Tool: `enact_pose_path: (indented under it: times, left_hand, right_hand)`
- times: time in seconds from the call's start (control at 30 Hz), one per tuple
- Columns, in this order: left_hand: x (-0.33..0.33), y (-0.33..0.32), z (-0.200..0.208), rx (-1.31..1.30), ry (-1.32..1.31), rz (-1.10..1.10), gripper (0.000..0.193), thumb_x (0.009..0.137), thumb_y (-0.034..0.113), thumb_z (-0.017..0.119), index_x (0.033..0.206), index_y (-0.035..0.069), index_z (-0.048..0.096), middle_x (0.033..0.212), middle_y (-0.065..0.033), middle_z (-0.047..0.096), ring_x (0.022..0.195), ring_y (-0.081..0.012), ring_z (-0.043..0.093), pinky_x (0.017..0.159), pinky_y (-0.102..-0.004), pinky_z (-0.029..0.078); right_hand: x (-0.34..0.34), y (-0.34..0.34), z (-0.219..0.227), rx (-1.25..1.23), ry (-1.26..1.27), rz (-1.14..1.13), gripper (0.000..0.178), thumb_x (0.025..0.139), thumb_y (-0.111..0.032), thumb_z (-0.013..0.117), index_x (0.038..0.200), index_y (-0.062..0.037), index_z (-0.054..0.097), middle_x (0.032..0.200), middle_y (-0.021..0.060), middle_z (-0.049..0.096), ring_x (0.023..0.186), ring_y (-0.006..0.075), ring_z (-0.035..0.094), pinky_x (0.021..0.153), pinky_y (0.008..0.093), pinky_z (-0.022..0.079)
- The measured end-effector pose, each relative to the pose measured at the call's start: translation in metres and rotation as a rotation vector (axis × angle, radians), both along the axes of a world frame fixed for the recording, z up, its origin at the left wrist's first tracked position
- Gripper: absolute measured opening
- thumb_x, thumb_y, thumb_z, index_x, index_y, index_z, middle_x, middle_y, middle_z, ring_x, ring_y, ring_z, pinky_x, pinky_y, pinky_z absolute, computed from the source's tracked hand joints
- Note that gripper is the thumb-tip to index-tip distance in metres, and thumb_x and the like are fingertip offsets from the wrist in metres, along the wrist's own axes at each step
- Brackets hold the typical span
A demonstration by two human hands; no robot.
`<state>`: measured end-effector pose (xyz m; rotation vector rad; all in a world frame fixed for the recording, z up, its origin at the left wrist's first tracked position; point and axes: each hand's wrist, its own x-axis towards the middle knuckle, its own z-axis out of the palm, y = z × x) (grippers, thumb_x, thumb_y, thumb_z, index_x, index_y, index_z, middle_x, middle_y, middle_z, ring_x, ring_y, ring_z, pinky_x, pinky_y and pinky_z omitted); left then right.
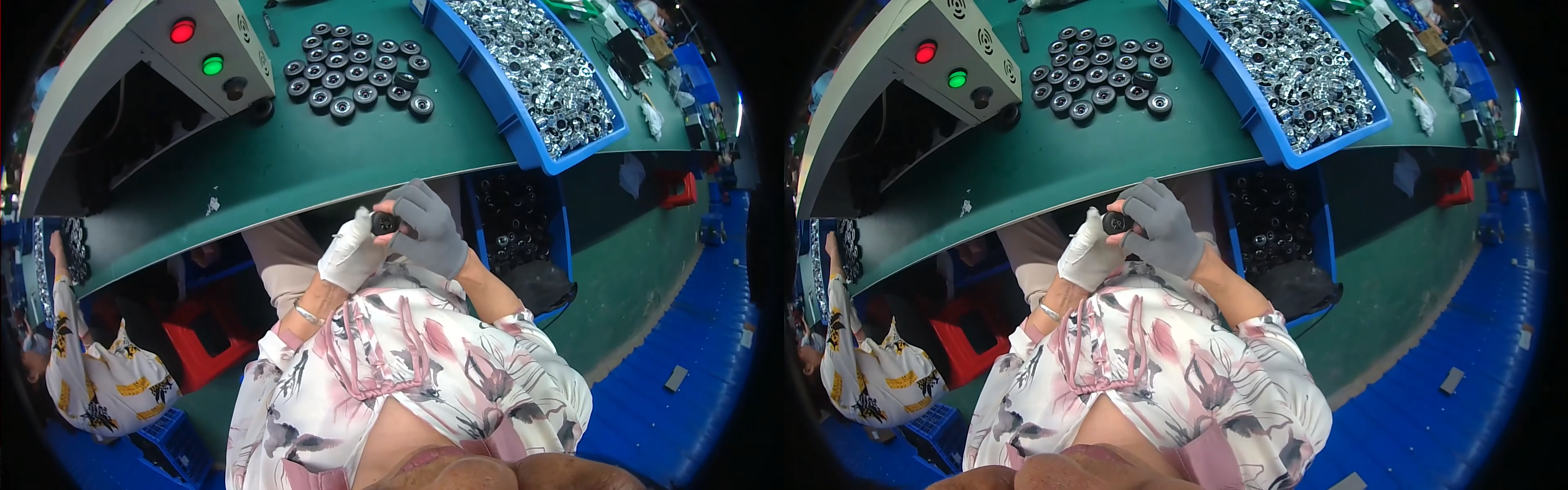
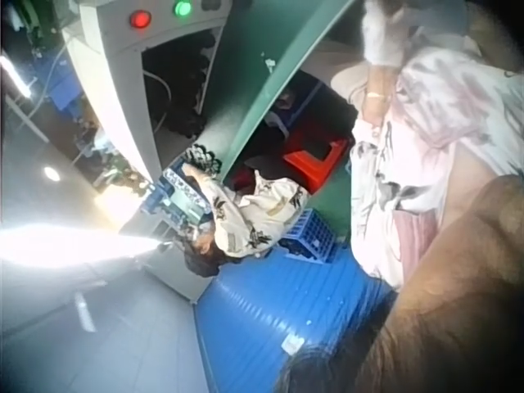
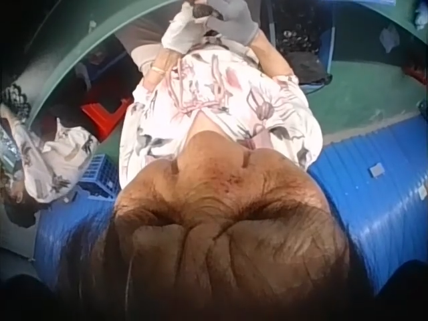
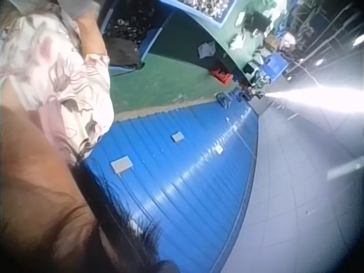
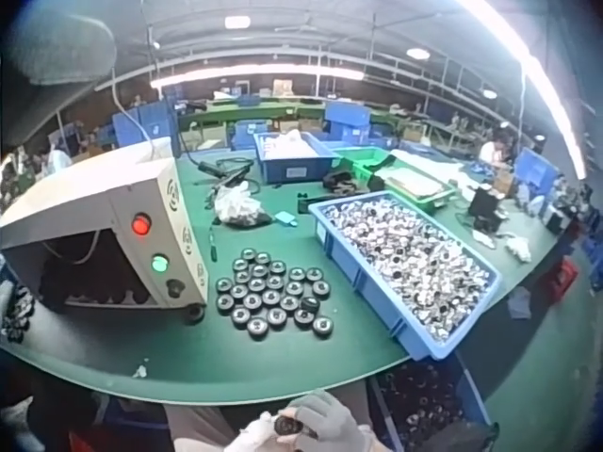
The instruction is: The recorder is assembling and inspecting small circular black components at a factory workbench, occasionally using an inspection machine.
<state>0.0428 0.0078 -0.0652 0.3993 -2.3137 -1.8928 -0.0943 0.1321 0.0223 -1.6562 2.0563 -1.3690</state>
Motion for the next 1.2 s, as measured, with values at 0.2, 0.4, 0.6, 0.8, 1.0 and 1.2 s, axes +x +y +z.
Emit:
enact_pose_path:
  times: [0.2, 0.4, 0.6, 0.8, 1.0, 1.2]
  left_hand:
    - [-0.008, 0.011, 0.037, 0.918, 0.109, 0.241, 0.047, 0.099, 0.051, 0.058, 0.104, 0.005, 0.066, 0.079, 0.0023, 0.062, 0.058, -0.0078, 0.047, 0.045, -0.0237, 0.033]
    - [0.000, 0.000, 0.039, 0.850, -0.038, 0.148, 0.042, 0.100, 0.046, 0.060, 0.108, 0.005, 0.066, 0.079, 0.0017, 0.062, 0.056, -0.0053, 0.045, 0.046, -0.0203, 0.030]
    - [0.002, -0.004, 0.055, 1.086, -0.044, 0.111, 0.034, 0.099, 0.027, 0.065, 0.120, 0.000, 0.063, 0.089, -0.0019, 0.067, 0.064, -0.0085, 0.056, 0.054, -0.0241, 0.044]
    - [0.001, 0.005, 0.068, 0.895, 0.002, 0.209, 0.033, 0.100, 0.018, 0.061, 0.125, -0.004, 0.063, 0.102, -0.0046, 0.068, 0.086, -0.0095, 0.061, 0.078, -0.0246, 0.049]
    - [0.005, 0.006, 0.068, 0.787, -0.050, 0.175, 0.032, 0.098, 0.019, 0.065, 0.120, -0.004, 0.065, 0.100, -0.0031, 0.068, 0.085, -0.0074, 0.059, 0.076, -0.0233, 0.047]
    - [0.003, 0.006, 0.062, 0.675, 0.077, 0.170, 0.030, 0.095, 0.015, 0.069, 0.117, -0.004, 0.066, 0.097, -0.0034, 0.068, 0.085, -0.0078, 0.059, 0.074, -0.0225, 0.048]
  right_hand:
    - [0.002, -0.004, -0.002, -0.097, 0.083, 0.002, 0.043, 0.069, -0.014, 0.085, 0.106, -0.0007, 0.068, 0.098, 0.0084, 0.064, 0.091, 0.0258, 0.058, 0.072, 0.0330, 0.049]
    - [0.010, 0.000, 0.000, -0.005, -0.159, -0.022, 0.043, 0.071, -0.012, 0.082, 0.109, -0.0016, 0.066, 0.100, 0.0105, 0.063, 0.092, 0.0283, 0.058, 0.073, 0.0386, 0.052]
    - [0.007, 0.003, -0.012, -0.080, -0.091, -0.013, 0.044, 0.072, -0.006, 0.083, 0.112, -0.0014, 0.066, 0.102, 0.0098, 0.062, 0.092, 0.0217, 0.058, 0.067, 0.0285, 0.050]
    - [0.014, 0.000, -0.008, -0.101, -0.145, -0.053, 0.043, 0.068, -0.005, 0.078, 0.109, -0.0007, 0.064, 0.097, 0.0110, 0.062, 0.093, 0.0290, 0.058, 0.073, 0.0357, 0.052]
    - [0.010, 0.002, -0.007, -0.153, 0.006, -0.052, 0.044, 0.059, -0.005, 0.076, 0.101, 0.0001, 0.063, 0.099, 0.0127, 0.063, 0.093, 0.0338, 0.059, 0.081, 0.0414, 0.051]
    - [0.011, 0.000, -0.007, -0.159, 0.040, -0.048, 0.044, 0.060, -0.004, 0.076, 0.102, -0.0010, 0.063, 0.099, 0.0130, 0.063, 0.094, 0.0333, 0.060, 0.081, 0.0402, 0.051]
